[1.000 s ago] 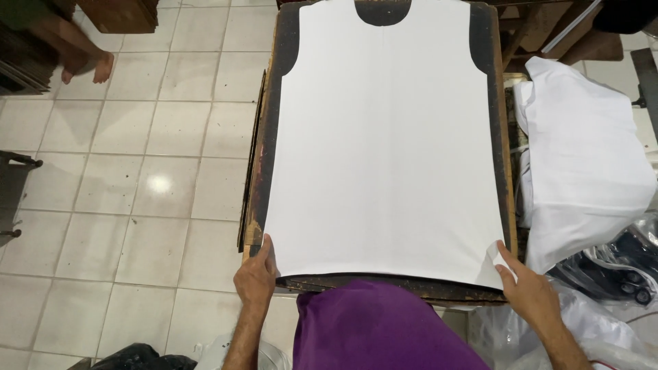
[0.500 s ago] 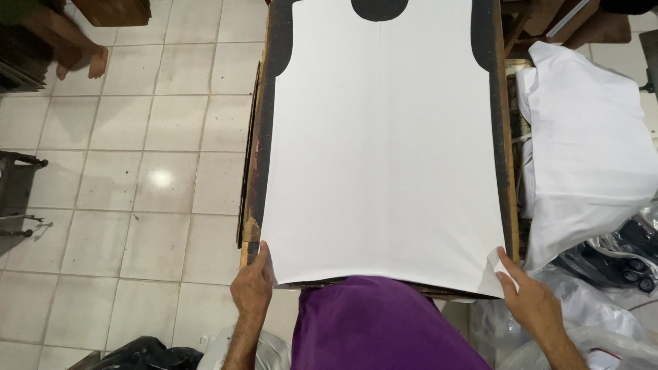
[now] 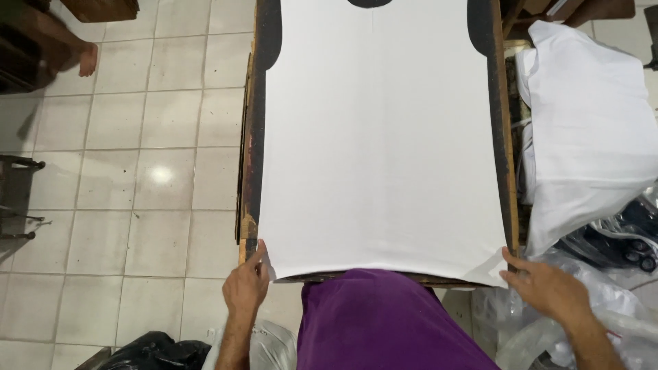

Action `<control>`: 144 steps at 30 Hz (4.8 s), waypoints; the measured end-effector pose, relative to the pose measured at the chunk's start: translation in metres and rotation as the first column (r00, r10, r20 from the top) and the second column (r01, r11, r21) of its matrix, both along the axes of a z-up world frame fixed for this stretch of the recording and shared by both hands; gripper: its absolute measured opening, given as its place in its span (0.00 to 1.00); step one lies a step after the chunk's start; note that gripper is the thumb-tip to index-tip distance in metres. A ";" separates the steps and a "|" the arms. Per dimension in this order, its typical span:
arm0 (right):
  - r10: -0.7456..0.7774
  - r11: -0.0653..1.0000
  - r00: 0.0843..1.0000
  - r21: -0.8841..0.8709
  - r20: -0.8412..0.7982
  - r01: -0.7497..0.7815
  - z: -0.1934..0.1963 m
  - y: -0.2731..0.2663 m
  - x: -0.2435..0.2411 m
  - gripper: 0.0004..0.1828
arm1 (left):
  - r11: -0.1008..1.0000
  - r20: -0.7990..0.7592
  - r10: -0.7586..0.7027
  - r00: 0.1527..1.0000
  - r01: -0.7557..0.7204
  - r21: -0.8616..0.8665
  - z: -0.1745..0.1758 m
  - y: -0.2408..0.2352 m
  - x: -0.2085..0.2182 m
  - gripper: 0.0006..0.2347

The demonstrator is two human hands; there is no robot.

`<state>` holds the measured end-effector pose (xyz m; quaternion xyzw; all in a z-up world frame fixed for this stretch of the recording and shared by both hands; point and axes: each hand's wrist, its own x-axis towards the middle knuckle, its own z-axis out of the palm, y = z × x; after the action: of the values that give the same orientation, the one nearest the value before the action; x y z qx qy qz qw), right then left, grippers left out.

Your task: The person repeatedly unfolds white t-shirts, places them onto a black rectangular board, smooths them flat with both hands, and then folds them. The folded shirts are stacked on the board.

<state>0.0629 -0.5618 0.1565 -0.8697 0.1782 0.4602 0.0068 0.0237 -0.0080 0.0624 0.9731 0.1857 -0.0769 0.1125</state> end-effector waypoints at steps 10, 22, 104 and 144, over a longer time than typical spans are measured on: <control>0.257 0.877 0.207 -0.138 0.944 -0.460 -0.055 0.082 0.033 0.33 | 0.905 0.362 -0.423 0.831 0.405 0.128 0.016 -0.125 0.067 0.29; 0.247 0.873 0.331 -0.061 0.911 -0.484 -0.079 0.083 -0.012 0.41 | 0.975 0.218 -0.154 0.964 0.113 0.190 0.005 -0.086 0.134 0.36; -0.650 0.743 0.174 0.571 0.740 0.349 -0.237 -0.024 -0.234 0.25 | 0.292 0.053 -0.956 0.289 0.954 0.068 0.022 -0.167 0.021 0.43; -0.908 0.307 0.290 0.951 0.304 -0.036 -0.162 -0.222 -0.041 0.18 | 0.557 0.013 -0.490 0.871 0.325 -0.764 0.012 -0.522 0.044 0.18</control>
<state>0.0220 -0.7841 -0.0054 -0.7209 0.1846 -0.0471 0.6663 0.0677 -0.5295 0.0742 0.8424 -0.0837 -0.2678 0.4600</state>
